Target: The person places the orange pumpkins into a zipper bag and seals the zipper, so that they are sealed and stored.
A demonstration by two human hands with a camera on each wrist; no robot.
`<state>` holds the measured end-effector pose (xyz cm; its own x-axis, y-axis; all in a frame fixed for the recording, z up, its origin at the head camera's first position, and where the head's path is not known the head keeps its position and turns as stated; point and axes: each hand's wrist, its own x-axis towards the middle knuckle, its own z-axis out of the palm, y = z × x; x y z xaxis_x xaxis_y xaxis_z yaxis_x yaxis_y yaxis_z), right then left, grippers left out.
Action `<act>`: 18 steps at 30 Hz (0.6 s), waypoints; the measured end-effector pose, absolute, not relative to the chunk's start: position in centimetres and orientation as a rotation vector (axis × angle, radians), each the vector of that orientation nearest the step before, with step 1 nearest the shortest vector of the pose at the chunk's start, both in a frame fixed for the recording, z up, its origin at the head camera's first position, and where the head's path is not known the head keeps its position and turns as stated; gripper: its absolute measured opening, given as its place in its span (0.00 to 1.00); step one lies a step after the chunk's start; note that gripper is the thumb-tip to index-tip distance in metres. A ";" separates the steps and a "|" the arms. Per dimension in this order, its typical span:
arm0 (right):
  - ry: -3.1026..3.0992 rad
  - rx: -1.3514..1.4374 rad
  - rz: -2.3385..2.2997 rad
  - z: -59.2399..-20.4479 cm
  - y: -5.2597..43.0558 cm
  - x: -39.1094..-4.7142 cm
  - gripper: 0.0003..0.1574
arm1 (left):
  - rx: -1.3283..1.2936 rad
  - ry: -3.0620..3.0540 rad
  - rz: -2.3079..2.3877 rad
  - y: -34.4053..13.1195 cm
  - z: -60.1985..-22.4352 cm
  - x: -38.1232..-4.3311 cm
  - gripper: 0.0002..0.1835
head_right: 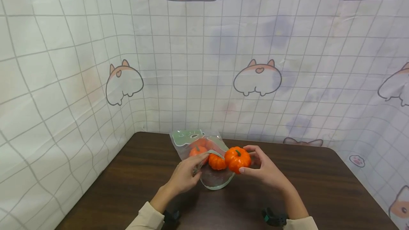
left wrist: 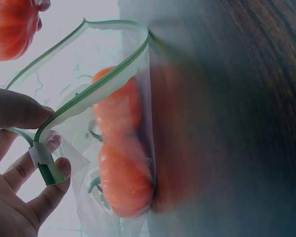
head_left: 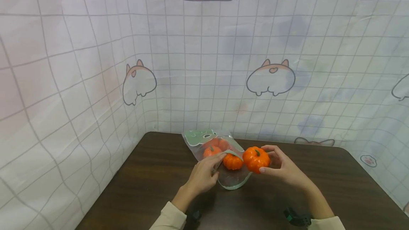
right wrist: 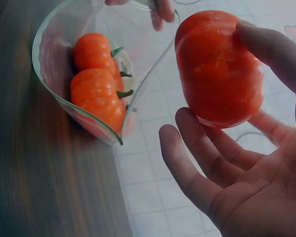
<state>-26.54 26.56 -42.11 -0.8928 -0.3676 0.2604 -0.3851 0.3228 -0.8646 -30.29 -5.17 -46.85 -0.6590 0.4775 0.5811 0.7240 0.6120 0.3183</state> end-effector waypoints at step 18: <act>-2.570 0.692 1.648 -41.7 26.4 -26.3 0.39 | -0.953 -2.370 -0.785 -5.2 -46.9 -30.4 0.37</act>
<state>-26.28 26.40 -41.70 -0.9021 -0.3571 0.2422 -0.3690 0.3477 -0.8620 -30.37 -5.21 -46.93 -0.6513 0.4653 0.5994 0.7312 0.5962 0.3316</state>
